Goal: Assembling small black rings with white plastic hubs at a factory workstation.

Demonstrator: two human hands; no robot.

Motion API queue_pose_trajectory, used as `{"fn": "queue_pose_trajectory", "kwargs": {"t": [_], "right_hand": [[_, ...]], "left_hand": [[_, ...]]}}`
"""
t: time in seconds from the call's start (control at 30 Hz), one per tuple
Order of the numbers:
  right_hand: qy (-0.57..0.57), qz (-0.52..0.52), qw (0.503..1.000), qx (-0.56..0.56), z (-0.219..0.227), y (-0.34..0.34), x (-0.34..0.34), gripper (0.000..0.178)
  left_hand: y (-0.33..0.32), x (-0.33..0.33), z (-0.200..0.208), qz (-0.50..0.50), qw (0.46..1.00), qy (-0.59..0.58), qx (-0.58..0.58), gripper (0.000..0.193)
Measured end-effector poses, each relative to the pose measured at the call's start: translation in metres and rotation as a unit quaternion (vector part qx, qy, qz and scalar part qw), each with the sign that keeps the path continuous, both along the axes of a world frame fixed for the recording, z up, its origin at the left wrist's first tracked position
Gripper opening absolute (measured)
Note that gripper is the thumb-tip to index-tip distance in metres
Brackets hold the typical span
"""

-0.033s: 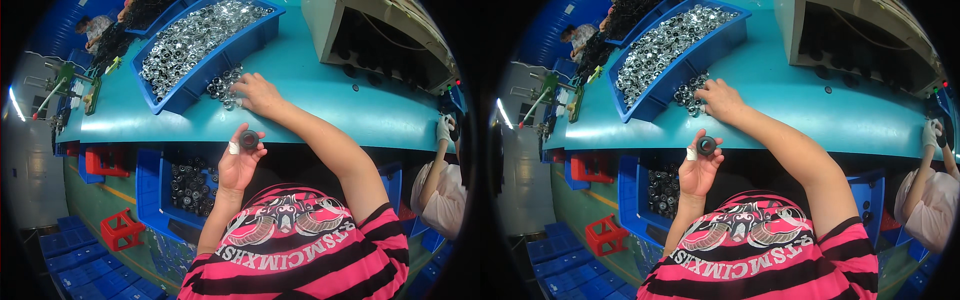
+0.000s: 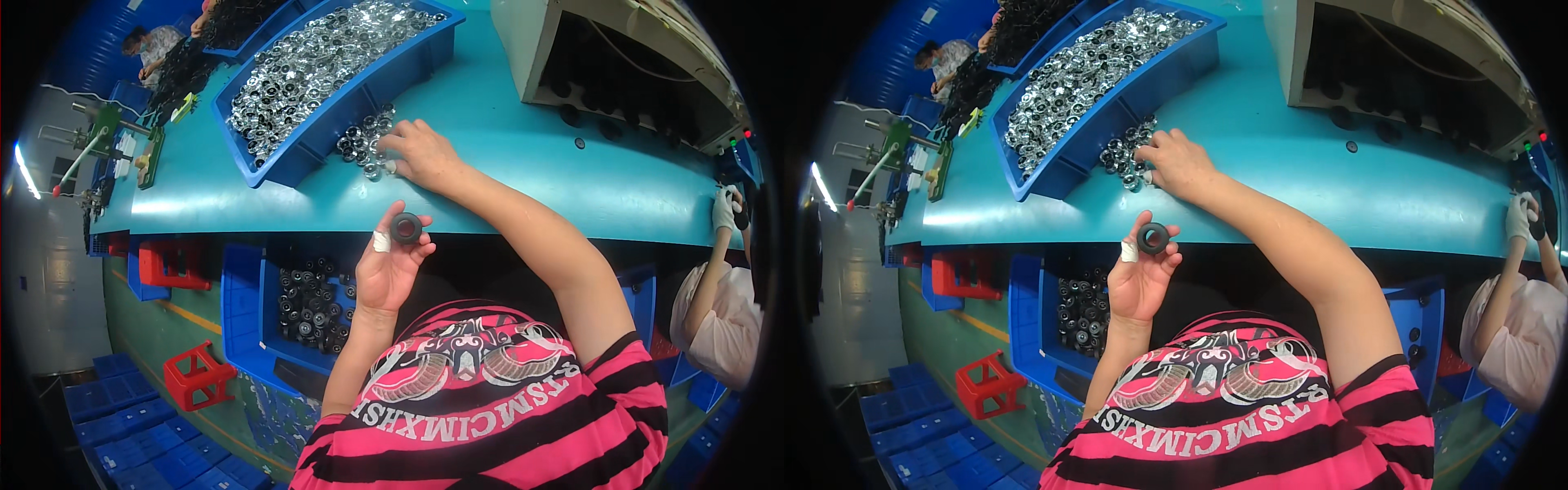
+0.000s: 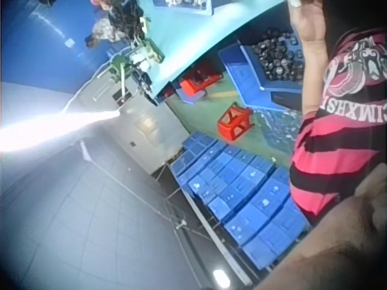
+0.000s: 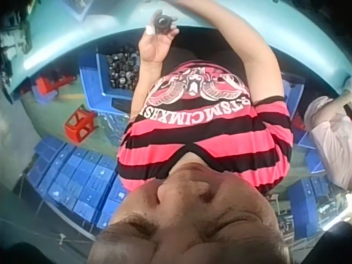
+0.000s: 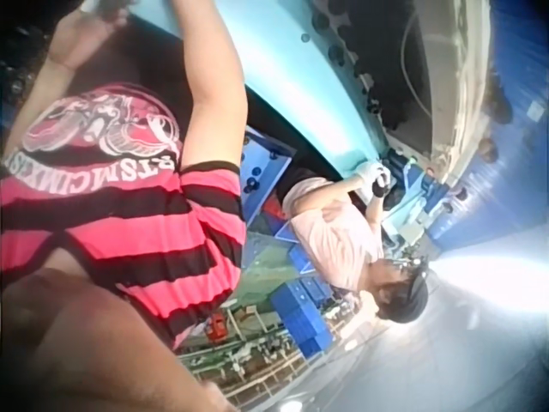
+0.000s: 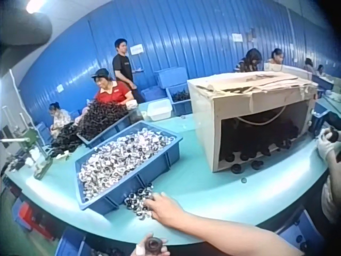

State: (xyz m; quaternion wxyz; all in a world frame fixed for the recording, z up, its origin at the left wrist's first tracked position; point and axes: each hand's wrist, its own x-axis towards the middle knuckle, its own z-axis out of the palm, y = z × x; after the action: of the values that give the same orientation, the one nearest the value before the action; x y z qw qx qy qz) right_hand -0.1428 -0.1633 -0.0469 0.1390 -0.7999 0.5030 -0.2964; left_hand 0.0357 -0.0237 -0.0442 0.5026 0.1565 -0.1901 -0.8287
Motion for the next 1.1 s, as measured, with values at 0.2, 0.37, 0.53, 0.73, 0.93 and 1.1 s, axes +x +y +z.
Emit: {"fn": "queue_pose_trajectory", "kwargs": {"t": [0.2,0.37,0.53,0.73,0.93,1.1], "right_hand": [[-0.045,0.01,0.999,-0.02,-0.002,0.009,-0.017,0.032],[-0.207,-0.03,0.97,0.127,0.025,0.057,-0.059,0.034],[-0.287,-0.095,0.941,0.151,0.037,0.114,-0.098,0.033],[-0.429,-0.094,0.872,0.218,0.03,0.153,-0.106,0.031],[-0.482,-0.065,0.839,0.244,0.027,0.166,-0.097,0.034],[-0.505,-0.053,0.824,0.251,0.024,0.171,-0.089,0.036]], "left_hand": [[-0.002,-0.006,0.007,0.01,0.993,-0.109,-0.048,0.055],[-0.002,-0.025,0.023,0.09,0.909,-0.351,-0.204,0.067],[-0.005,-0.044,0.027,0.129,0.809,-0.478,-0.317,0.074],[-0.003,-0.059,0.027,0.116,0.828,-0.448,-0.315,0.079],[0.001,-0.063,0.027,0.105,0.857,-0.415,-0.288,0.081],[0.001,-0.06,0.025,0.089,0.87,-0.399,-0.274,0.081]]}}
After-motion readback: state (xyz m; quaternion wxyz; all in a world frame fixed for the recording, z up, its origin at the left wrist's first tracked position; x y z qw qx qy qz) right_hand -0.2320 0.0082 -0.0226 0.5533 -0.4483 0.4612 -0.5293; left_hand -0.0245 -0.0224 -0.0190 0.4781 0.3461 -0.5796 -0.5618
